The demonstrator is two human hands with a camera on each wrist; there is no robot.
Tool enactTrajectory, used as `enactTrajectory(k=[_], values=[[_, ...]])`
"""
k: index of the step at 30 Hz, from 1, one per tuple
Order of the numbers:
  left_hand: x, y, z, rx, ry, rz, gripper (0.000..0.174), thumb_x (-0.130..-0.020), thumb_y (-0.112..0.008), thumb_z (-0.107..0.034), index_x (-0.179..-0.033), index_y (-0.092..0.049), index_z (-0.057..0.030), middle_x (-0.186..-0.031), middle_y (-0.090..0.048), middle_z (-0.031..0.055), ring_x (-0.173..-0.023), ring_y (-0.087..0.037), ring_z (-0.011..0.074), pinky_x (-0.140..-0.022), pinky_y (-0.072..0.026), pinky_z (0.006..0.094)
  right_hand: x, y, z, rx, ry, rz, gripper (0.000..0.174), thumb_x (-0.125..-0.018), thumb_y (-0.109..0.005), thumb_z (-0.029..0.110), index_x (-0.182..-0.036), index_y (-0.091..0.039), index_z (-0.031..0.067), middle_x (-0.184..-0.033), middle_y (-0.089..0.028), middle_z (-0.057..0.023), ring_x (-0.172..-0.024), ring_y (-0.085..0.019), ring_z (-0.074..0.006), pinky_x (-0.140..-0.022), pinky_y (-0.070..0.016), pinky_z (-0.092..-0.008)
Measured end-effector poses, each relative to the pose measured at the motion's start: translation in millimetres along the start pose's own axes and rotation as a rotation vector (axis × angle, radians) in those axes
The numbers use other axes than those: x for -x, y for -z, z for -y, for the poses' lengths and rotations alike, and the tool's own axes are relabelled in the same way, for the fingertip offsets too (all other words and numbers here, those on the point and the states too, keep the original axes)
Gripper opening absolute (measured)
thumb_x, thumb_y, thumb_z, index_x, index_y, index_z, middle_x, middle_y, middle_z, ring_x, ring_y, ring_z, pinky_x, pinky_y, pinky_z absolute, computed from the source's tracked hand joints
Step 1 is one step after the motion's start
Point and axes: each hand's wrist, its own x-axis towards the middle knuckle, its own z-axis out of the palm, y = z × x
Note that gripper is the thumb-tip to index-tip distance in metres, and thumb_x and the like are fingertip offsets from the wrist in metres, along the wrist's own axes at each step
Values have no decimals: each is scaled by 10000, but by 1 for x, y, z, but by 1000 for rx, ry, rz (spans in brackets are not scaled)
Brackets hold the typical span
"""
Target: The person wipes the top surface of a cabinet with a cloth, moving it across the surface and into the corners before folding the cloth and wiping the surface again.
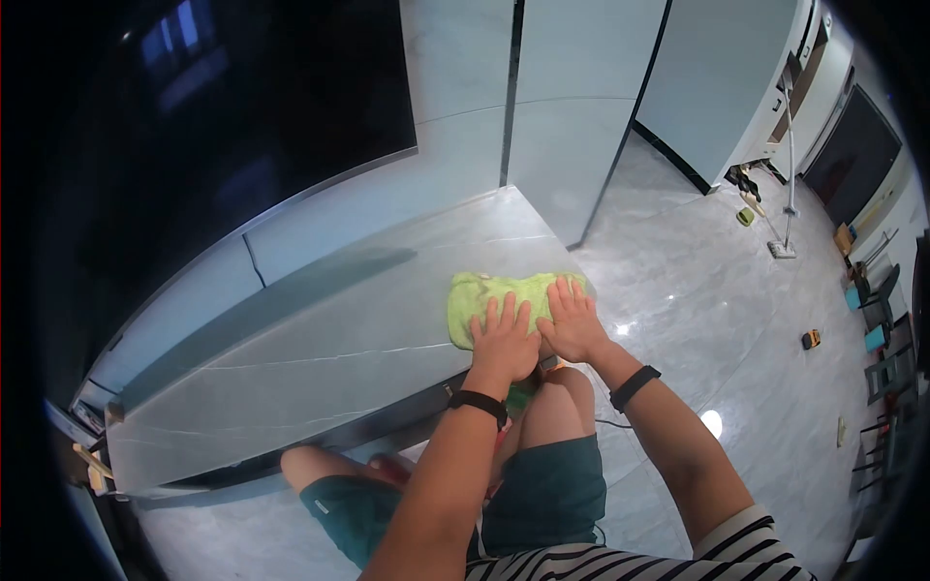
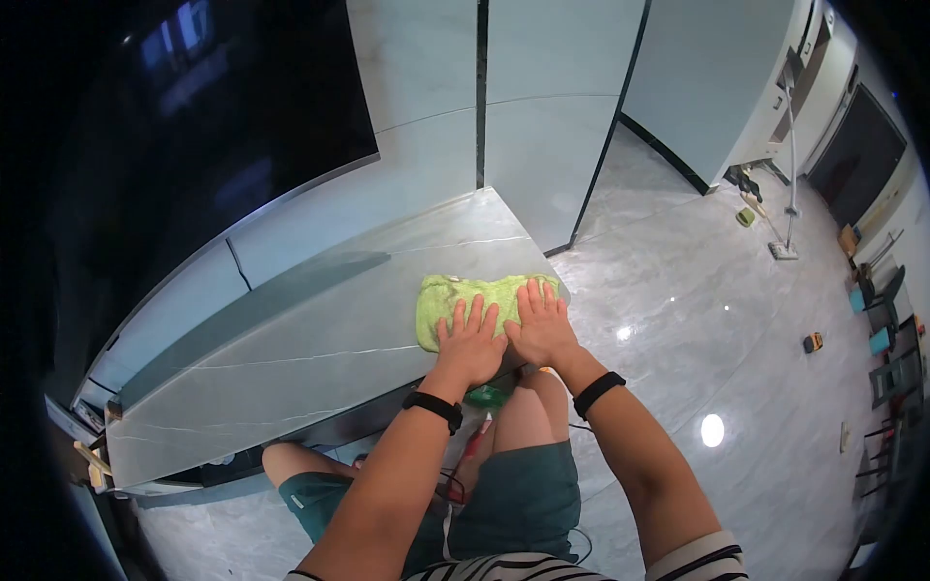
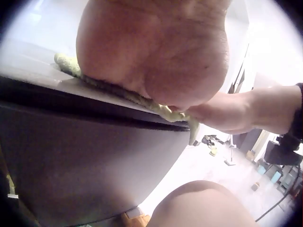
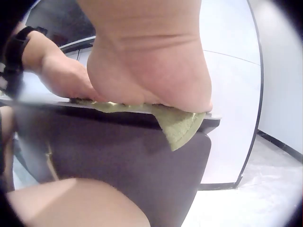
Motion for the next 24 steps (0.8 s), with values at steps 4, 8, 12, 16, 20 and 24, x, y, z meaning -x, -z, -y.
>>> enactTrajectory(k=[4,8,12,16,20,24], values=[[3,3,12,57,-36,15,633,-976,-377,-421,-1531,-278,-134,-1629,-137,112,-1498,-96,342,-1177,-93,570,-3,-4,12,18,-55,15,776,-949,-349,496,-1522,-210,-8,-1606,-140,-214,-1481,-102,-420,-1175,-136,-552],[14,6,30,64,-37,-27,631,-965,-399,-391,-1523,-290,-117,-1626,-143,121,-1496,-105,342,-1179,-100,561,-5,-6,33,5,-85,39,775,-952,-331,498,-1524,-208,-11,-1611,-128,-211,-1485,-94,-414,-1177,-132,-541],[25,11,51,84,-3,-44,632,-952,-419,-369,-1514,-301,-106,-1622,-154,128,-1494,-107,351,-1180,-104,554,-7,-9,75,11,-39,69,743,-968,-301,473,-1523,-213,-14,-1610,-134,-207,-1485,-88,-417,-1185,-119,-529],[46,25,75,66,52,-49,643,-932,-456,-353,-1504,-314,-95,-1616,-175,131,-1492,-109,360,-1176,-117,556,-6,-16,99,8,42,20,749,-969,-339,473,-1501,-230,-43,-1587,-158,-248,-1459,-128,-462,-1170,-156,-547],[58,22,84,54,85,-120,648,-913,-478,-347,-1491,-337,-91,-1600,-216,142,-1482,-145,354,-1177,-139,543,-2,-17,99,6,50,-13,749,-979,-333,489,-1516,-216,-21,-1597,-171,-216,-1469,-138,-431,-1175,-152,-538],[70,28,86,18,66,-164,724,-860,-588,-368,-1485,-349,-91,-1591,-230,151,-1469,-169,370,-1168,-167,548,11,-16,97,-25,95,-50,759,-979,-368,502,-1501,-233,-32,-1581,-200,-228,-1461,-160,-434,-1164,-179,-544]])
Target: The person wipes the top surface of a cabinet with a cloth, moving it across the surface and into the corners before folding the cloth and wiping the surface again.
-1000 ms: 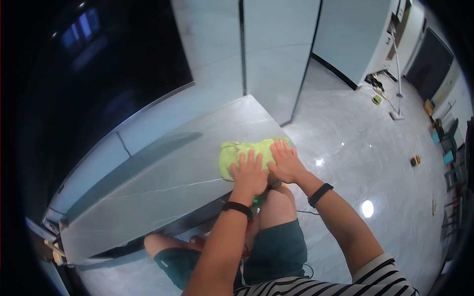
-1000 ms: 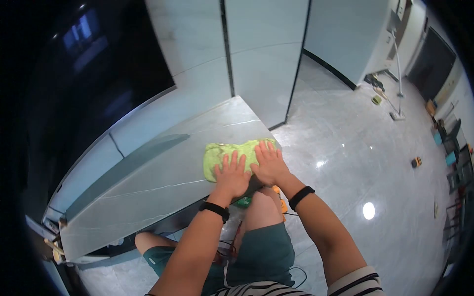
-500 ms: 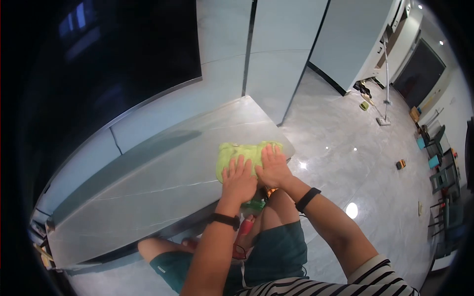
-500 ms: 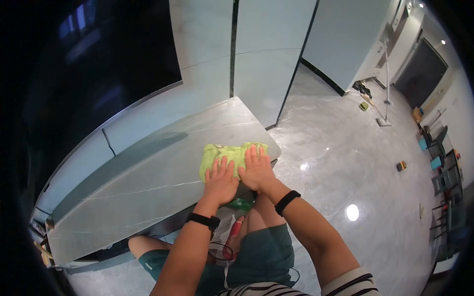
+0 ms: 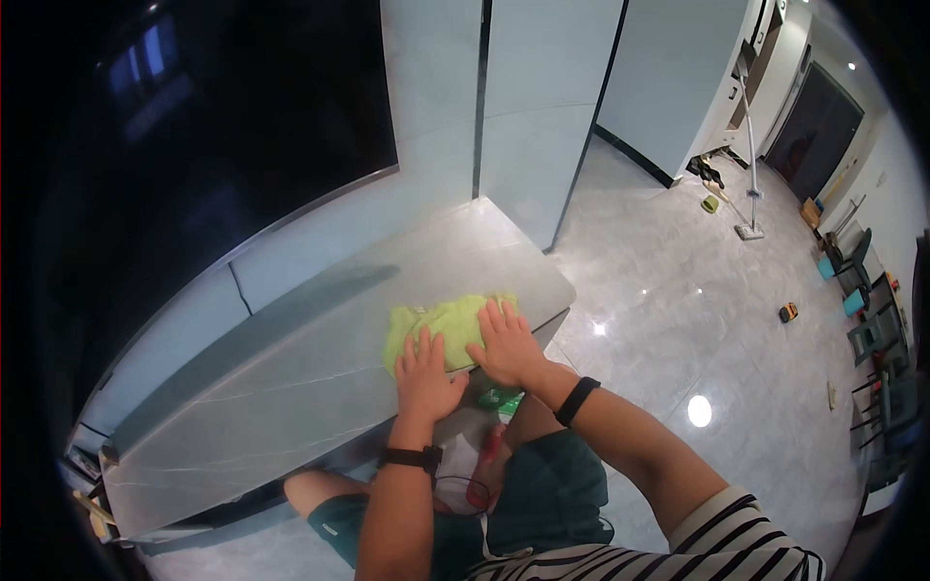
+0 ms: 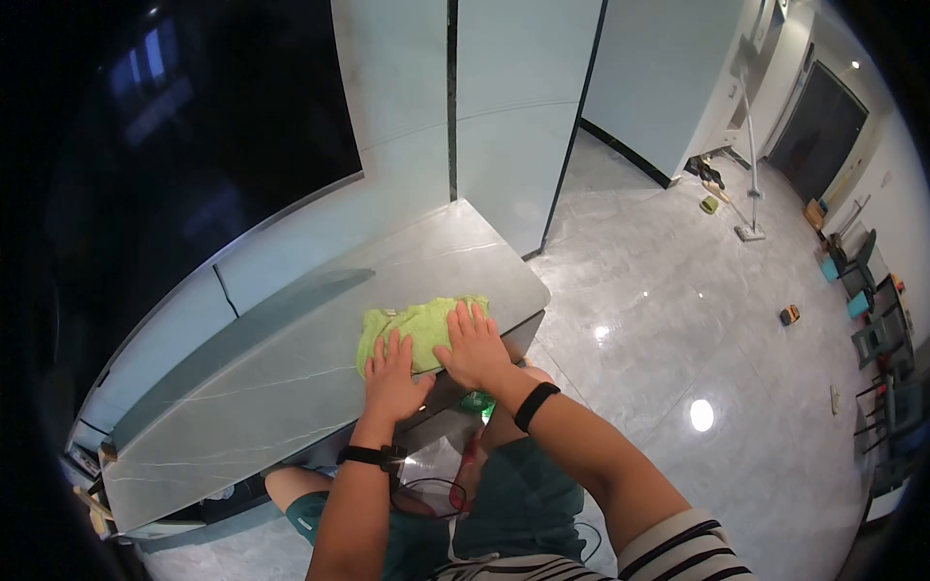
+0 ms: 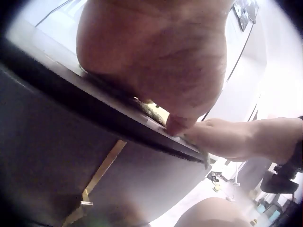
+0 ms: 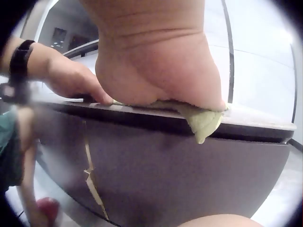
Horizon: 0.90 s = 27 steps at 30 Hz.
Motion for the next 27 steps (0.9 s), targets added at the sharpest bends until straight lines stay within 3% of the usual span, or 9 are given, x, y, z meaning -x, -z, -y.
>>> enactTrajectory(k=[4,7,10,13,16,19,24,27], values=[[11,-3,0,-84,-82,-39,811,-795,-704,-364,-1482,-360,-103,-1576,-253,159,-1446,-202,399,-1153,-189,568,17,4,1,-17,10,16,768,-966,-412,507,-1490,-248,-30,-1575,-212,-235,-1460,-166,-429,-1154,-205,-546],[19,-10,-3,-109,-82,-90,787,-802,-717,-335,-1477,-376,-118,-1567,-279,141,-1433,-223,410,-1139,-207,586,29,11,3,10,35,49,790,-931,-489,496,-1487,-264,-17,-1568,-228,-231,-1453,-193,-423,-1136,-228,-570],[18,-19,-1,-119,-92,-168,740,-815,-710,-304,-1465,-401,-130,-1546,-324,121,-1412,-262,409,-1124,-234,592,43,22,8,215,109,-2,812,-893,-551,484,-1499,-268,23,-1554,-261,-221,-1440,-231,-416,-1117,-239,-600],[23,-26,-3,-149,-104,-209,693,-816,-704,-270,-1438,-436,-123,-1526,-361,104,-1392,-298,404,-1111,-260,592,40,18,11,280,279,-71,792,-866,-590,451,-1487,-300,54,-1535,-292,-218,-1422,-267,-416,-1099,-256,-616],[28,-30,-5,-181,-115,-249,682,-802,-710,-260,-1414,-453,-105,-1510,-377,117,-1379,-316,396,-1100,-277,588,20,21,15,84,222,7,688,-884,-583,384,-1455,-349,80,-1521,-331,-203,-1414,-298,-397,-1076,-299,-603],[39,-23,-16,-175,-68,-180,685,-815,-702,-260,-1422,-435,-93,-1533,-333,133,-1403,-293,382,-1125,-254,564,-34,6,-1,-198,170,-59,553,-904,-563,321,-1377,-413,78,-1439,-435,-180,-1345,-404,-364,-1026,-361,-581],[56,-19,-21,-76,-60,-206,620,-792,-705,-244,-1351,-505,-66,-1477,-402,156,-1364,-360,357,-1086,-299,557,-44,18,11,19,61,13,423,-917,-550,316,-1265,-482,84,-1269,-541,-131,-1220,-508,-312,-983,-401,-558],[64,-19,-21,252,46,-177,570,-807,-701,-253,-1318,-534,-63,-1388,-502,141,-1285,-463,306,-1063,-321,549,-44,27,16,84,3,35,403,-899,-576,341,-1204,-551,78,-1220,-589,-133,-1172,-556,-298,-961,-435,-526]])
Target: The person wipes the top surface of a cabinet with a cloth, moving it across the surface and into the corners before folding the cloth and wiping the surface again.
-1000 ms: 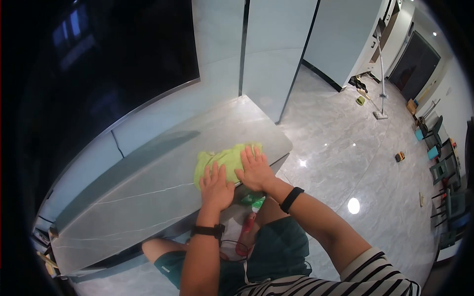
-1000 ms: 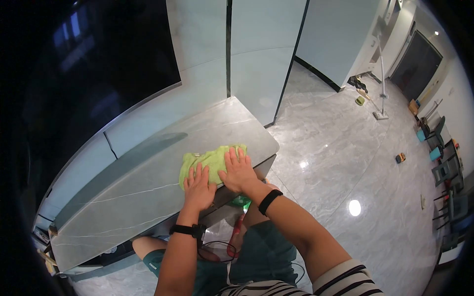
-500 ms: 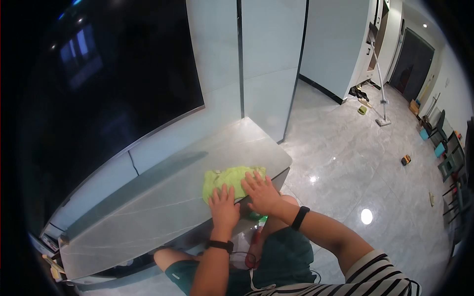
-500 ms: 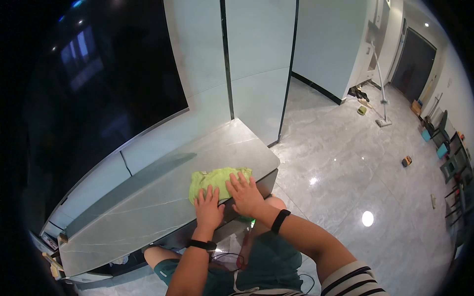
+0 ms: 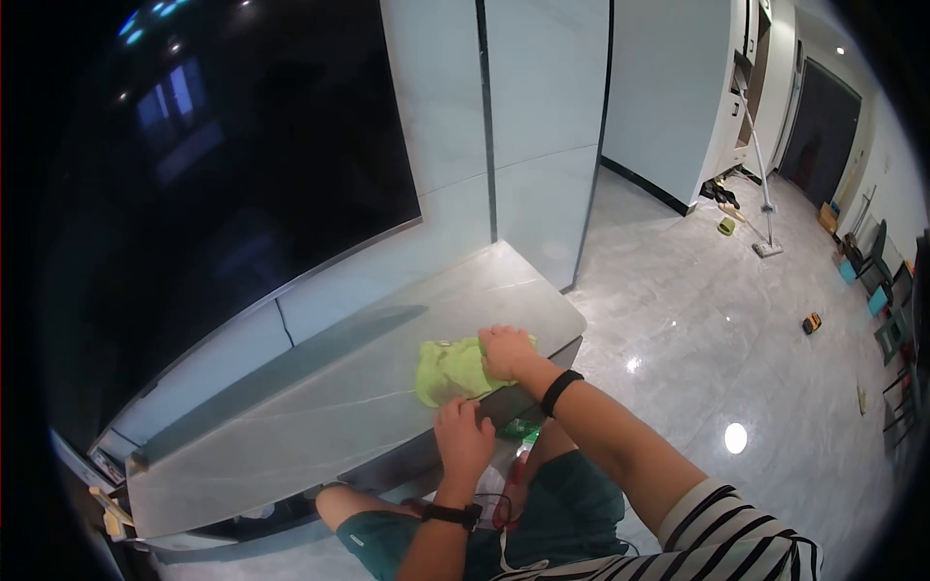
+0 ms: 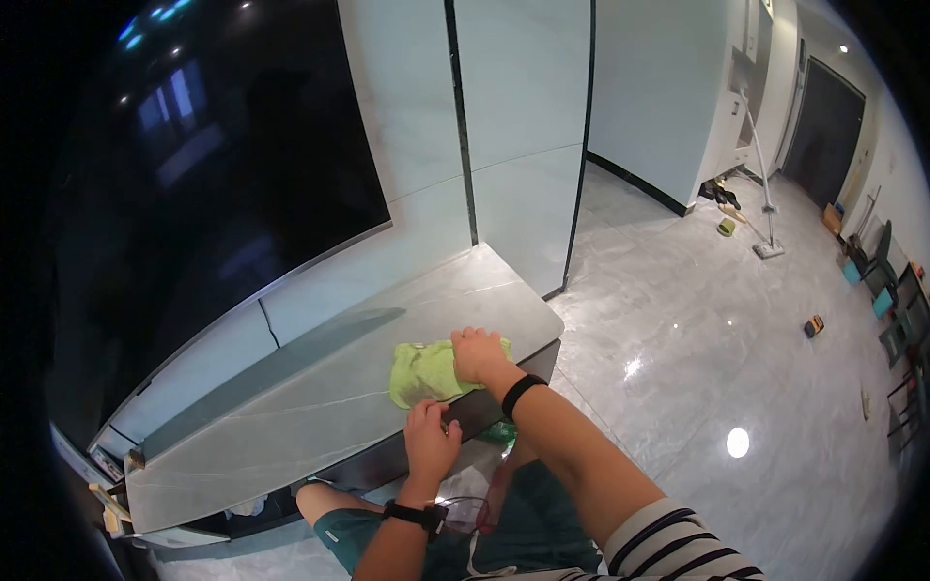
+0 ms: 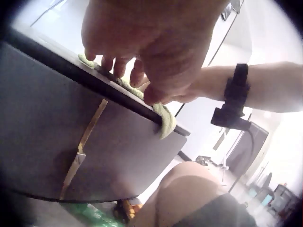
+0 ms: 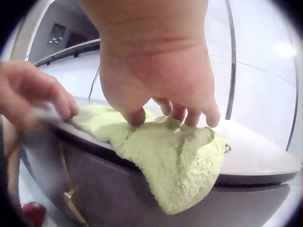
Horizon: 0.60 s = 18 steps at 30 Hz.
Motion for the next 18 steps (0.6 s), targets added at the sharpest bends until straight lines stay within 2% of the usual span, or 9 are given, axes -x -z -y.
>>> enactTrajectory(k=[1,4,7,10,11,13,16,18], values=[[4,-1,1,131,60,20,548,-818,-698,-258,-1305,-543,-59,-1355,-535,130,-1252,-503,282,-1054,-330,542,1,6,1,2,-24,10,399,-892,-587,349,-1181,-583,73,-1208,-608,-139,-1156,-575,-294,-952,-451,-511],[-3,-36,23,730,393,236,438,-885,-677,-341,-1230,-569,-93,-1226,-619,46,-1079,-582,189,-1000,-350,471,-6,19,-3,-128,-97,199,389,-860,-612,364,-1085,-674,53,-1110,-677,-168,-1045,-653,-297,-885,-509,-441],[-6,-20,7,1170,793,347,442,-931,-625,-425,-1269,-539,-154,-1229,-616,7,-1085,-555,130,-982,-340,429,0,18,-2,-108,39,228,405,-828,-634,395,-1020,-724,50,-1032,-705,-199,-963,-688,-319,-827,-536,-401],[-6,-24,10,1234,744,213,478,-934,-610,-463,-1305,-506,-179,-1228,-619,-7,-1115,-537,134,-991,-322,414,10,26,-6,-343,126,373,447,-798,-664,433,-1034,-716,57,-980,-713,-155,-905,-690,-272,-799,-536,-371],[-4,-25,9,1279,757,211,453,-945,-601,-447,-1300,-512,-179,-1243,-610,-19,-1153,-520,136,-1014,-299,419,16,30,-7,-489,110,433,429,-803,-671,420,-1026,-712,55,-966,-709,-132,-892,-681,-243,-796,-532,-358],[1,-24,8,1370,709,212,428,-963,-578,-426,-1296,-515,-165,-1265,-598,-8,-1154,-527,150,-1013,-322,427,31,40,-11,-784,71,548,393,-814,-685,393,-1008,-704,51,-939,-700,-85,-865,-663,-185,-792,-525,-333],[7,-27,9,1578,625,241,388,-989,-542,-386,-1285,-522,-134,-1283,-592,16,-1156,-540,178,-1000,-371,427,52,40,-16,-1369,-7,626,274,-865,-669,276,-1030,-670,57,-953,-667,-27,-864,-623,-126,-808,-510,-300],[8,-24,5,1728,557,277,388,-1001,-528,-360,-1300,-509,-113,-1293,-585,43,-1170,-543,196,-996,-393,409,66,47,-17,-1557,-6,653,237,-886,-651,220,-1056,-646,54,-977,-662,-25,-882,-624,-130,-824,-504,-295]])
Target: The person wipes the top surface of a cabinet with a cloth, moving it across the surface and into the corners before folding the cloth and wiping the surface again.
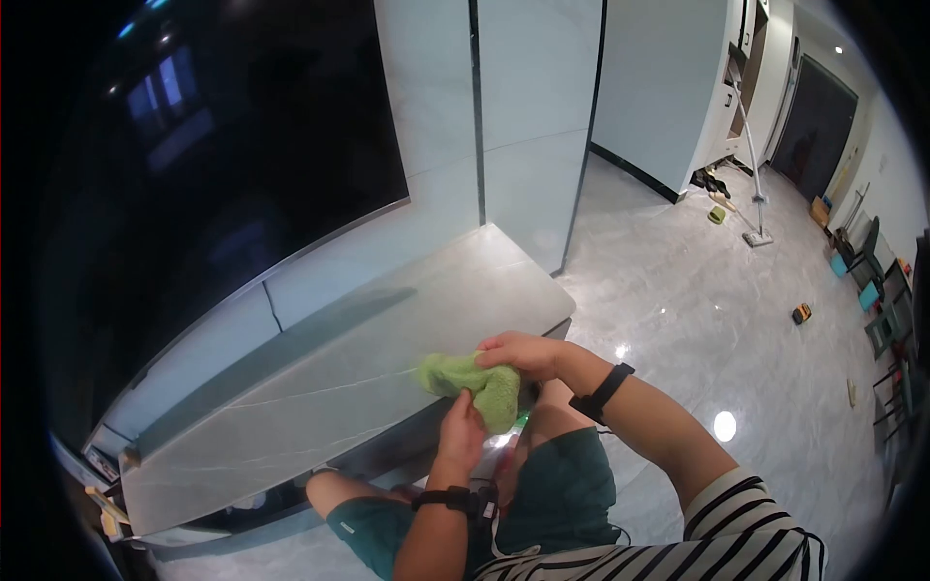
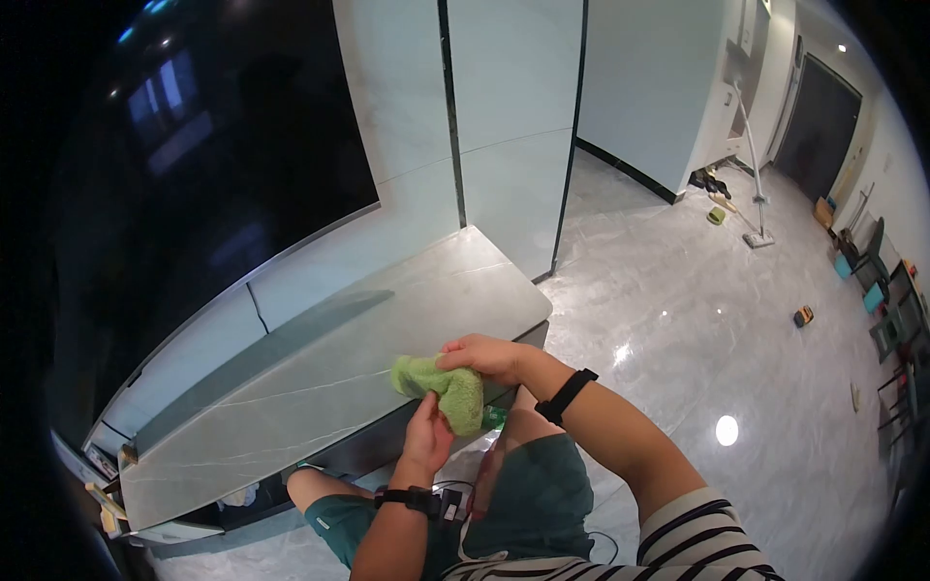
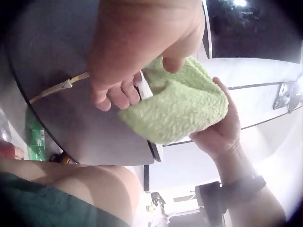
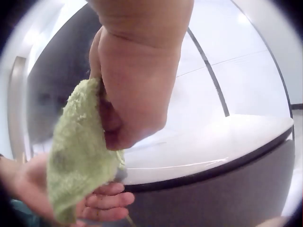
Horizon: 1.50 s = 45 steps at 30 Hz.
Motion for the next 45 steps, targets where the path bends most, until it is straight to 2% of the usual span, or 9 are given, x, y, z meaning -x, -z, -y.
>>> enactTrajectory(k=[10,14,18,22,25,34,39,42,45], values=[[21,-27,-19,-208,-87,-109,276,-957,-584,-232,-1209,-568,-120,-1086,-642,0,-984,-597,125,-808,-435,303,35,4,-15,-153,194,-256,178,-898,-641,178,-1027,-616,57,-956,-645,-14,-869,-621,-119,-792,-513,-275],[33,-32,-55,-473,-186,-102,272,-923,-617,-211,-1182,-585,-132,-1022,-651,-16,-935,-598,103,-738,-397,245,45,10,-28,-122,164,-283,159,-880,-656,180,-1011,-615,100,-890,-608,22,-751,-544,-58,-616,-417,-229],[34,-44,-81,-715,-268,-55,327,-904,-633,-97,-1209,-567,1,-1175,-646,96,-1063,-606,164,-915,-454,298,42,10,-37,-177,261,-285,197,-856,-676,162,-1029,-606,101,-878,-593,33,-732,-511,-41,-580,-361,-219],[20,-43,-99,-1022,-185,-6,441,-859,-651,-58,-1267,-528,57,-1038,-694,114,-947,-652,178,-849,-488,304,43,-2,-26,-110,247,-420,342,-839,-686,123,-1166,-614,56,-862,-612,18,-755,-554,-68,-629,-425,-227],[3,-56,-112,-1421,-307,-269,486,-818,-664,-41,-1277,-534,51,-924,-698,125,-866,-671,210,-825,-499,320,34,5,-14,108,288,-481,394,-839,-685,121,-1220,-625,38,-875,-637,-10,-784,-582,-89,-687,-468,-246],[-23,-111,-155,-1523,-1140,-92,353,-824,-654,-46,-1175,-617,-32,-1020,-663,144,-953,-632,267,-852,-484,360,33,26,61,646,796,-704,273,-821,-654,185,-1063,-677,60,-943,-687,-103,-826,-645,-205,-768,-511,-317],[-34,-40,-102,-1866,-643,18,244,-825,-651,-117,-1053,-629,-32,-1024,-615,186,-969,-594,390,-847,-477,459,29,60,-22,929,254,-558,292,-821,-648,250,-1059,-678,83,-1067,-689,-132,-982,-650,-316,-862,-505,-394],[-29,-27,-95,-1833,-489,-45,274,-828,-653,-142,-1081,-621,-42,-1038,-612,186,-980,-591,393,-855,-474,472,41,61,-44,1076,174,-599,337,-817,-651,294,-1088,-667,93,-1137,-657,-161,-1067,-615,-327,-912,-493,-424],[-38,-40,-97,-1866,-670,-61,350,-830,-656,-156,-1153,-601,-32,-1128,-607,200,-1037,-584,398,-906,-470,452,23,64,-37,1083,366,-720,392,-867,-608,271,-1201,-597,65,-1247,-599,-176,-1152,-568,-337,-958,-470,-436]])
